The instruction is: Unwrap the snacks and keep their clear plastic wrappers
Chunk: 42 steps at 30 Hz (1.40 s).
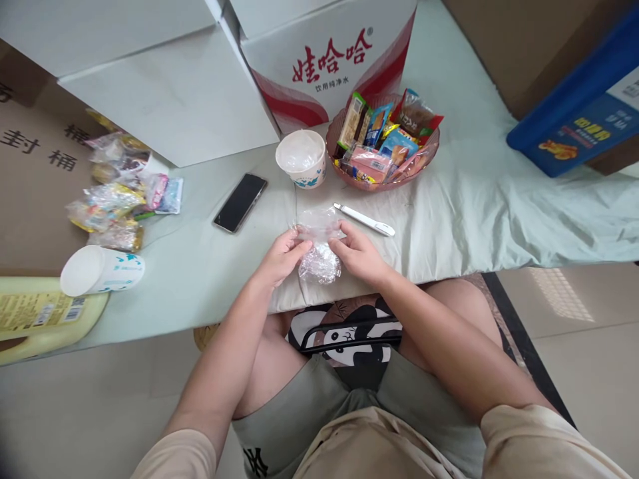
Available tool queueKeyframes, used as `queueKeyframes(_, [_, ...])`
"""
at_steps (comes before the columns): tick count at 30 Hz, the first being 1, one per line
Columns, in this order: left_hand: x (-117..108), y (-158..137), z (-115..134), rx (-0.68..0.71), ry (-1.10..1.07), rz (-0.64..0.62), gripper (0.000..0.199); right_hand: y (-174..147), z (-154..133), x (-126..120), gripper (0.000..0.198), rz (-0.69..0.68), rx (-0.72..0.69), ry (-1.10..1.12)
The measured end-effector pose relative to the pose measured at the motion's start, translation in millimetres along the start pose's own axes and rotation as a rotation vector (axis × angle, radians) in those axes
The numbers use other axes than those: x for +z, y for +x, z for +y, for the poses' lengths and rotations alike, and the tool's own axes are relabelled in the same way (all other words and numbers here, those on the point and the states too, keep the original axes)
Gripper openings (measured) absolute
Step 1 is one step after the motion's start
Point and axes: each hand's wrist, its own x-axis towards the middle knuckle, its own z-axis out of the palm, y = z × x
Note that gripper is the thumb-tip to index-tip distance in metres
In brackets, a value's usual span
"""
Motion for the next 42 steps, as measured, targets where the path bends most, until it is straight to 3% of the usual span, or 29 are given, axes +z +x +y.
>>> queueKeyframes(4, [-1.1,1.5,2.7,0.025,-0.102,0.032,0.035,-0.8,-0.9,-2.0,0.022,0.050,-0.029,0.109])
queueKeyframes(7, [-5.9,1.8,6.9,0.045,-0.172,0.018,0.025,-0.3,-5.8,-3.5,0.020,0.005,-0.008,0.152])
queueKeyframes(11, [-9.8,4.9,6.2,0.114,-0.062,-0.008,0.037,0.3,-9.9,-4.0,0.024,0.008,-0.037,0.066])
queueKeyframes(12, [-9.5,6.0,4.6,0.145,-0.020,0.005,0.037,0.5,-9.4,-3.9,0.028,0.034,-0.030,0.053])
queueKeyframes(15, [-6.3,9.0,-0.3,0.209,0.024,0.051,0.034,1.5,-5.0,-4.6,0.069,0.094,0.022,0.099])
queueKeyframes(16, [-5.3,9.5,-1.2,0.215,0.008,0.065,0.037,2.2,-3.3,-5.4,0.072,0.110,0.032,0.111])
queueKeyframes(19, [-6.6,8.5,-0.4,0.258,-0.024,0.164,0.047,4.2,-0.7,-8.3,0.043,0.190,0.004,0.053])
queueKeyframes(23, [-15.6,-4.1,4.5,0.351,0.165,0.400,0.031,4.1,-3.3,-3.9,0.018,0.346,-0.189,-0.331])
queueKeyframes(26, [-13.6,-20.0,2.2,0.264,0.186,0.285,0.034,1.2,-0.9,9.4,0.006,0.309,-0.413,-0.644])
queueKeyframes(29, [-0.4,-30.7,-9.8,0.239,0.049,0.142,0.060,-3.4,7.6,24.3,0.009,0.143,-0.544,-0.823])
queueKeyframes(31, [8.7,-31.2,-18.2,0.239,-0.006,0.177,0.062,-6.5,12.0,29.6,0.011,0.054,-0.614,-0.866])
queueKeyframes(33, [12.6,-25.7,-19.4,0.231,-0.012,0.266,0.051,-8.9,12.5,29.0,0.018,0.040,-0.679,-0.841])
queueKeyframes(37, [-2.0,4.0,17.0,0.333,0.122,0.370,0.034,-10.4,5.4,16.2,0.024,0.101,-0.674,-0.809])
queueKeyframes(40, [-23.1,44.8,71.9,0.549,0.330,0.438,0.030,-8.5,2.9,8.6,0.021,0.104,-0.596,-0.825])
queueKeyframes(42, [-33.9,79.1,108.5,0.623,0.467,0.412,0.031,-6.4,4.0,7.0,0.022,0.082,-0.550,-0.824])
